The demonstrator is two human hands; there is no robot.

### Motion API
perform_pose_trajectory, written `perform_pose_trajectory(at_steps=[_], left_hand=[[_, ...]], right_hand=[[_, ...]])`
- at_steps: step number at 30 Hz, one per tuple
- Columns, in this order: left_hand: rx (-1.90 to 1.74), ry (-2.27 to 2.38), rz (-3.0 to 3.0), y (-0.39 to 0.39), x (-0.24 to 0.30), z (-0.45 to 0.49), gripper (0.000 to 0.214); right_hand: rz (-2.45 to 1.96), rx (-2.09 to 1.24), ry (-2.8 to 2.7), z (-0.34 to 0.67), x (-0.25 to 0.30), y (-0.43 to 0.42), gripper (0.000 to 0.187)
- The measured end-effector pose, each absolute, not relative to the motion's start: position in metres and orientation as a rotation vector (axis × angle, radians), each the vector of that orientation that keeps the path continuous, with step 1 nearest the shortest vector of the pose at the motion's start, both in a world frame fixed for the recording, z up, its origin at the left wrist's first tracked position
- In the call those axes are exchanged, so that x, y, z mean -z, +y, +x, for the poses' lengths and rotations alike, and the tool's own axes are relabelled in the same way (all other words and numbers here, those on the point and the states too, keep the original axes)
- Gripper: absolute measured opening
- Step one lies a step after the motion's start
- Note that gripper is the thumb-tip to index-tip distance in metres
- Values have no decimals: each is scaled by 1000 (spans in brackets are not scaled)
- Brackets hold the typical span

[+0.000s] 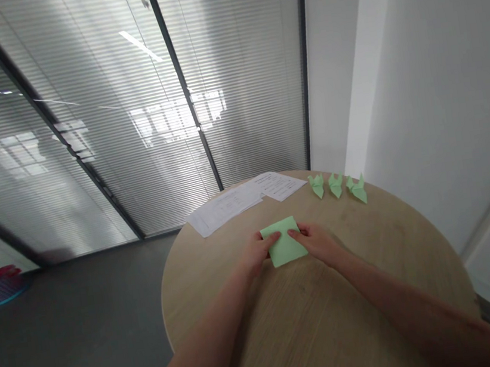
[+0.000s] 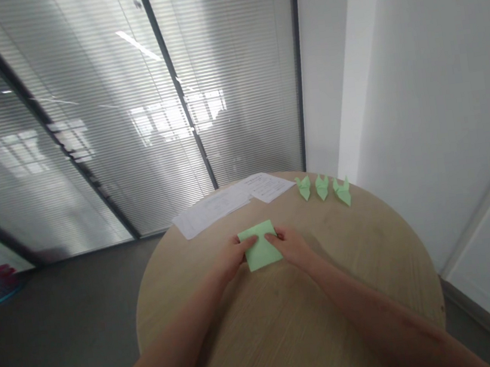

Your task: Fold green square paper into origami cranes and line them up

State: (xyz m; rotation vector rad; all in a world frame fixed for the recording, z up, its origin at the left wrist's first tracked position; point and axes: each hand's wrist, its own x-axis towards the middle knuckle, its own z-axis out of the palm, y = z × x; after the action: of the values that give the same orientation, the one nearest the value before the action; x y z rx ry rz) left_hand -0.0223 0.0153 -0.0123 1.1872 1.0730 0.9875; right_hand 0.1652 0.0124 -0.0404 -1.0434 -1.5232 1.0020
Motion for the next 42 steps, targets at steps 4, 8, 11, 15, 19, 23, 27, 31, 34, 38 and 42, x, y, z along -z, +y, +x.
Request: perform_pose_trajectory(at_steps=[4, 8, 11, 15, 19, 23, 27, 31, 34, 38, 42], left_hand=[[-1010, 1119, 1165, 15, 16, -17, 32], [-1047, 1142, 1154, 15, 14, -18, 31], [-1057, 1149, 1145, 15, 13, -18, 27], [-1059, 1151, 1141, 14, 12, -18, 26], [-1060, 1136, 1144, 12, 10, -17, 28], [-1063, 1112, 1139, 9, 9, -16, 31], [-1079, 1115, 1103, 11, 10, -16, 36], [-1077, 1105, 1072, 13, 12, -16, 41], [-1075, 1075, 1083, 13, 12, -15, 42], [-1051, 1020, 1145, 8, 10, -14, 33], [-1059, 1019, 1180, 6, 7, -14, 22]], right_hand=[[-1098, -829, -1495, 169, 43, 15, 47], [-1114, -684, -1535, 172, 39, 12, 41], [-1096, -573, -1586, 173, 33, 7, 37], [-1067, -453, -1642, 173, 26, 0, 31], [-1008, -393, -1733, 171, 25, -4, 25], [-980, -360, -1783, 170, 26, -6, 22], [-1011, -369, -1778, 169, 27, -5, 27], [-1011, -361, -1778, 168, 26, -5, 28], [-987, -355, -1785, 167, 26, -4, 28], [-973, -370, -1769, 165, 26, -3, 28], [-949, -420, -1756, 165, 25, -5, 25]])
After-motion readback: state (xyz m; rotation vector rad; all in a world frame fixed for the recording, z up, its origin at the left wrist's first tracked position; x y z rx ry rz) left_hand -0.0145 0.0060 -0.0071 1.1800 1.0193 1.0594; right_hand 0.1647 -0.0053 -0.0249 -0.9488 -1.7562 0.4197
